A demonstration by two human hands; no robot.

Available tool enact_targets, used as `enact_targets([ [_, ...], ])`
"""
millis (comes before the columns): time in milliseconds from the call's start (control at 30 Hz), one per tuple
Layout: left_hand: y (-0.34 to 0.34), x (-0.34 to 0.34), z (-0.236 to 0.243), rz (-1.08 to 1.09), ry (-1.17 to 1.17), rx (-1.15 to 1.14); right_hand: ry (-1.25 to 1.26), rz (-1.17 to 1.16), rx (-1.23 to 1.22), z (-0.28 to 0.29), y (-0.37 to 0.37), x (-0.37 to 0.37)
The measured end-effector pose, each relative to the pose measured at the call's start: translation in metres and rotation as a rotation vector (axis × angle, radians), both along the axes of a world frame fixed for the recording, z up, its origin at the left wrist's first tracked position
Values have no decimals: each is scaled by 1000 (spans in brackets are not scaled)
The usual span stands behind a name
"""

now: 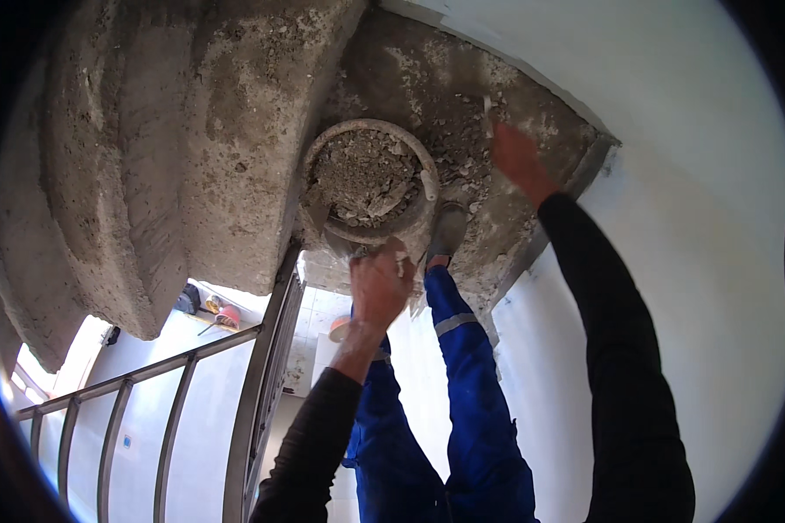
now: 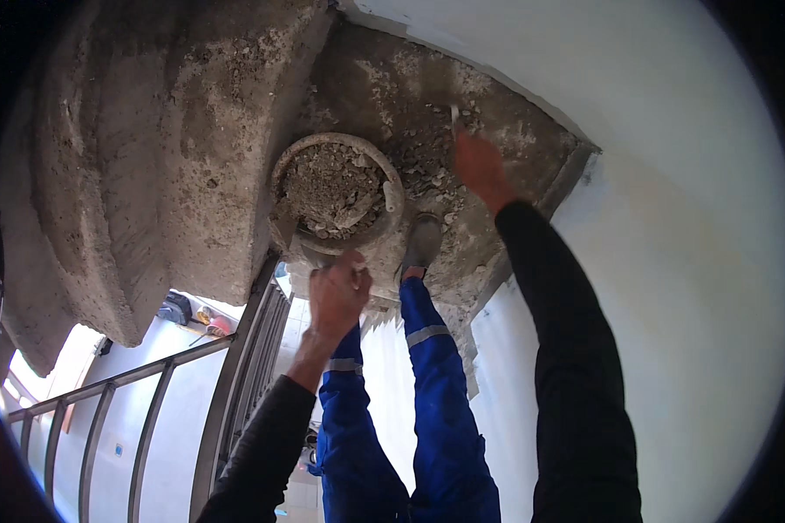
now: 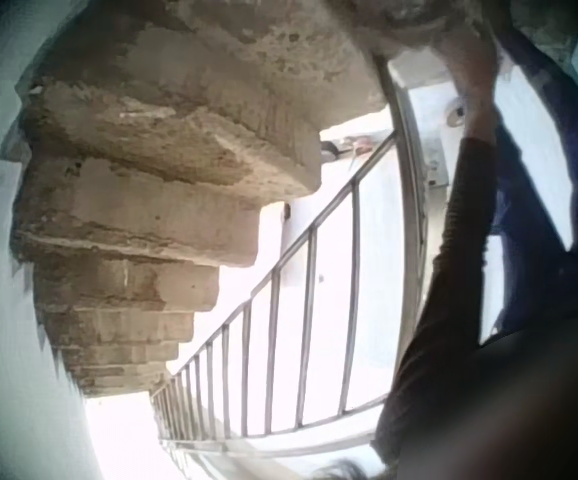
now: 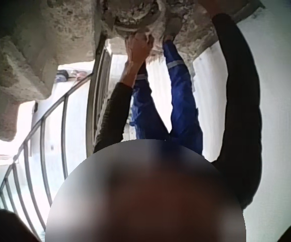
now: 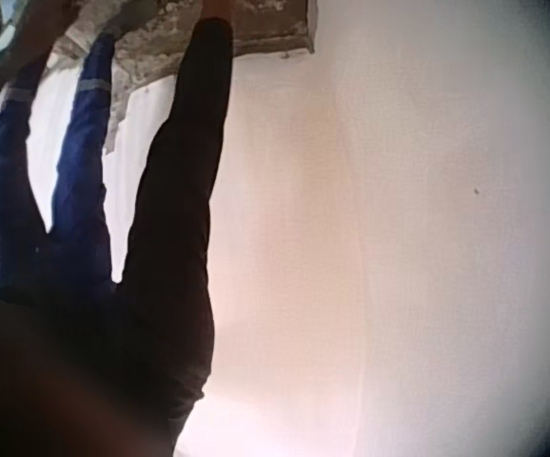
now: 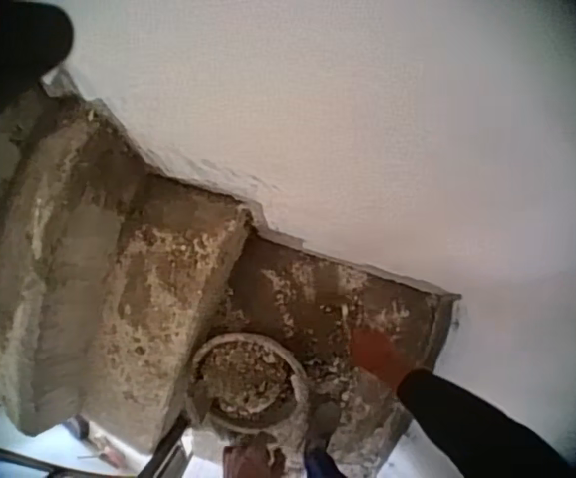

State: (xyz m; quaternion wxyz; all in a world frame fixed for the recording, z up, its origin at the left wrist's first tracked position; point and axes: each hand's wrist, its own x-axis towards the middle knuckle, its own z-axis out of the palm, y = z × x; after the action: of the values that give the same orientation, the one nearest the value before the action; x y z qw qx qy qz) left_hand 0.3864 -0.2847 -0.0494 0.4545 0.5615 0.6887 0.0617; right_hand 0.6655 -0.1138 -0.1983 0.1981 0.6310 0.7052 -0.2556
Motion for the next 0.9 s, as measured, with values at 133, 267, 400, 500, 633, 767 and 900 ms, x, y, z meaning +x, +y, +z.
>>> enact_targets([
  [133,32,-25,-7,99,56,299,-97,11,-110,10,-60,32],
  [267,86,-54,-13,197,217,451,37,-257,51,22,-103,49],
  [400,87,-56,-6,320,223,179,-63,-441,0,31,-152,59],
  [500,40,1,-3,174,78,270,-117,-545,119,12,-175,117],
  [633,-41,79,-32,-88,-184,283,-89,-548,94,-31,-155,154],
  [767,-24,162,-135,-86,-263,387,17,-401,186,-92,-104,186],
  [900,70,199,-264,114,15,673,163,-292,276,-160,-55,215],
])
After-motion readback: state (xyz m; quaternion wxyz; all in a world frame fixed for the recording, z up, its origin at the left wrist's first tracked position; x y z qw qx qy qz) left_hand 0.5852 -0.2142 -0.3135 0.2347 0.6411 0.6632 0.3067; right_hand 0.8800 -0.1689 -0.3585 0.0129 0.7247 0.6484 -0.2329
